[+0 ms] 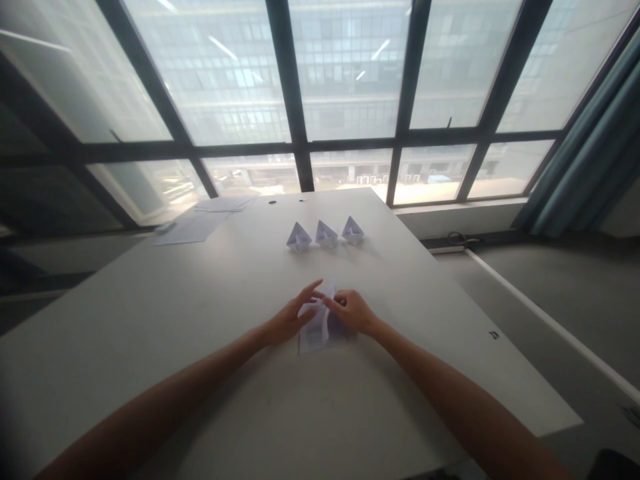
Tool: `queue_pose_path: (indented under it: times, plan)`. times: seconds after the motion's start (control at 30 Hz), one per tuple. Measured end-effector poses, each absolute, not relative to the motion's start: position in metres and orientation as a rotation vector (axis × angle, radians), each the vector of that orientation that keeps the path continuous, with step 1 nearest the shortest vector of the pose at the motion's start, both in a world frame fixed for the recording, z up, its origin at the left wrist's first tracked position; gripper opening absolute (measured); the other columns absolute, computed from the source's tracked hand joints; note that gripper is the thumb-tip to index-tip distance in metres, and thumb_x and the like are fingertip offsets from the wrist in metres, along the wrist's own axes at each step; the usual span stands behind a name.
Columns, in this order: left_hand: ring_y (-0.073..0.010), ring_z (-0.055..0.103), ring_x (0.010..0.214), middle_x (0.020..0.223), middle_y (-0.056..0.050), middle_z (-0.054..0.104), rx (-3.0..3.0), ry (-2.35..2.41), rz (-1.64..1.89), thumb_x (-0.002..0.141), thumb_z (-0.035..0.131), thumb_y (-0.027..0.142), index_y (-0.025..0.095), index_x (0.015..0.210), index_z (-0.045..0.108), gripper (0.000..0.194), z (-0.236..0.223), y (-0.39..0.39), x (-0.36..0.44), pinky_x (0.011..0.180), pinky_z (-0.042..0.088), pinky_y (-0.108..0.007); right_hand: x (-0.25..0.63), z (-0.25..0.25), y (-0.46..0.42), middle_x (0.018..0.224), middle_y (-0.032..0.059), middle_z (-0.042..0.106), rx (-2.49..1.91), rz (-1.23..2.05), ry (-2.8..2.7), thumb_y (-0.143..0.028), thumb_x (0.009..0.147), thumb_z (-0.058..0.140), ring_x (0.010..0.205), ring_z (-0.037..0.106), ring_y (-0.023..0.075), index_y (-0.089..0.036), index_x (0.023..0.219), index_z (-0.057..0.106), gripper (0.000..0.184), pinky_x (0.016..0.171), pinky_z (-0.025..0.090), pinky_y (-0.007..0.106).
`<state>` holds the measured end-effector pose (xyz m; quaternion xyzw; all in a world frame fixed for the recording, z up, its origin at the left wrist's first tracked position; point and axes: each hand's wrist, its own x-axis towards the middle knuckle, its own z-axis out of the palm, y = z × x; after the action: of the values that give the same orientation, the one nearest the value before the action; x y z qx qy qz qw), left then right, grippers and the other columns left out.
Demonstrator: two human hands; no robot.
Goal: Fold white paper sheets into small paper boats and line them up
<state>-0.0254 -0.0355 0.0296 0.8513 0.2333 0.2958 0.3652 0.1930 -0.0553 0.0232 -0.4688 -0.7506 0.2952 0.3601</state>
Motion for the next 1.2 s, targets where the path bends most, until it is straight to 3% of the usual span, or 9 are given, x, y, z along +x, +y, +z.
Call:
queue_pose_path:
  times: [0.17,0.33,0.53,0.67,0.73,0.8,0.9,1.0,1.2]
  plan:
    - [-0.0221,0.049,0.123,0.134,-0.01,0.046,2.29,0.632,0.794,0.097,0.047,0.029,0.029,0.146,0.03,0.052,0.027,-0.041,-0.021,0.104,0.045,-0.043,0.195,0.019,-0.05,0.054,-0.0057,0.042,-1.23,0.93,-1.727,-0.039,0.078,0.06,0.054,0.037,0.0093,-0.016,0.055,0.053,0.033,0.051,0.027,0.023]
    - [-0.0215,0.053,0.116,0.13,-0.009,0.045,2.379,0.866,0.803,0.094,0.052,0.03,0.027,0.142,0.035,0.051,0.022,-0.035,-0.021,0.1,0.048,-0.041,0.207,0.021,-0.046,0.062,-0.0025,0.057,-1.254,1.179,-1.386,-0.041,0.074,0.061,0.055,0.047,0.0117,-0.014,0.072,0.066,0.027,0.051,0.035,0.023]
    - [-0.0258,0.053,0.113,0.117,-0.006,0.059,2.623,1.043,0.599,0.093,0.053,0.032,0.027,0.119,0.061,0.028,0.02,-0.031,-0.023,0.102,0.042,-0.043,0.23,0.014,-0.035,0.067,0.0018,0.064,-1.575,0.992,-1.364,-0.029,0.072,0.06,0.059,0.056,0.0156,-0.014,0.077,0.066,0.018,0.052,0.041,0.025]
    - [-0.0295,0.044,0.128,0.137,-0.009,0.05,2.736,1.042,0.472,0.095,0.051,0.04,0.028,0.136,0.052,0.043,0.016,-0.033,-0.025,0.108,0.035,-0.049,0.229,0.015,-0.041,0.091,0.0107,0.07,-1.829,0.536,-1.651,-0.024,0.076,0.06,0.084,0.064,0.0263,-0.015,0.116,0.061,0.042,0.074,0.05,0.036]
    - [-0.0304,0.033,0.139,0.15,-0.009,0.04,2.784,0.972,0.384,0.098,0.044,0.045,0.029,0.144,0.043,0.049,0.015,-0.034,-0.026,0.113,0.026,-0.051,0.221,0.019,-0.049,0.116,0.017,0.065,-1.825,0.193,-1.815,-0.024,0.08,0.058,0.11,0.057,0.0321,-0.016,0.132,0.051,0.053,0.093,0.045,0.044]
    - [-0.03,0.023,0.145,0.157,-0.009,0.029,2.812,0.924,0.304,0.1,0.038,0.048,0.029,0.15,0.034,0.053,0.014,-0.034,-0.027,0.116,0.017,-0.052,0.21,0.022,-0.056,0.134,0.0173,0.054,-1.694,0.031,-1.992,-0.022,0.086,0.051,0.127,0.045,0.0313,-0.016,0.136,0.049,0.05,0.106,0.035,0.045]
    - [-0.0285,0.015,0.148,0.16,-0.009,0.022,2.825,0.916,0.246,0.101,0.033,0.051,0.025,0.154,0.021,0.061,0.014,-0.033,-0.028,0.118,0.011,-0.051,0.196,0.021,-0.061,0.148,0.0115,0.044,-1.43,0.089,-2.285,-0.024,0.094,0.039,0.139,0.033,0.0248,-0.017,0.14,0.047,0.047,0.115,0.024,0.042]
    - [-0.0262,0.014,0.148,0.16,-0.01,0.02,2.831,0.924,0.228,0.101,0.03,0.053,0.021,0.156,0.012,0.067,0.014,-0.033,-0.027,0.119,0.01,-0.048,0.19,0.013,-0.061,0.156,0.0113,0.033,-1.385,0.24,-2.451,-0.032,0.098,0.033,0.145,0.023,0.0233,-0.013,0.15,0.033,0.055,0.118,0.015,0.045]
    - [-0.0241,0.009,0.149,0.162,-0.008,0.012,2.876,0.977,0.098,0.1,0.02,0.058,0.019,0.156,0.01,0.069,0.014,-0.032,-0.027,0.12,0.008,-0.043,0.2,0.002,-0.052,0.16,0.0114,0.022,-1.595,0.24,-2.455,-0.043,0.1,0.027,0.148,0.015,0.023,-0.012,0.152,0.027,0.061,0.118,0.008,0.051]
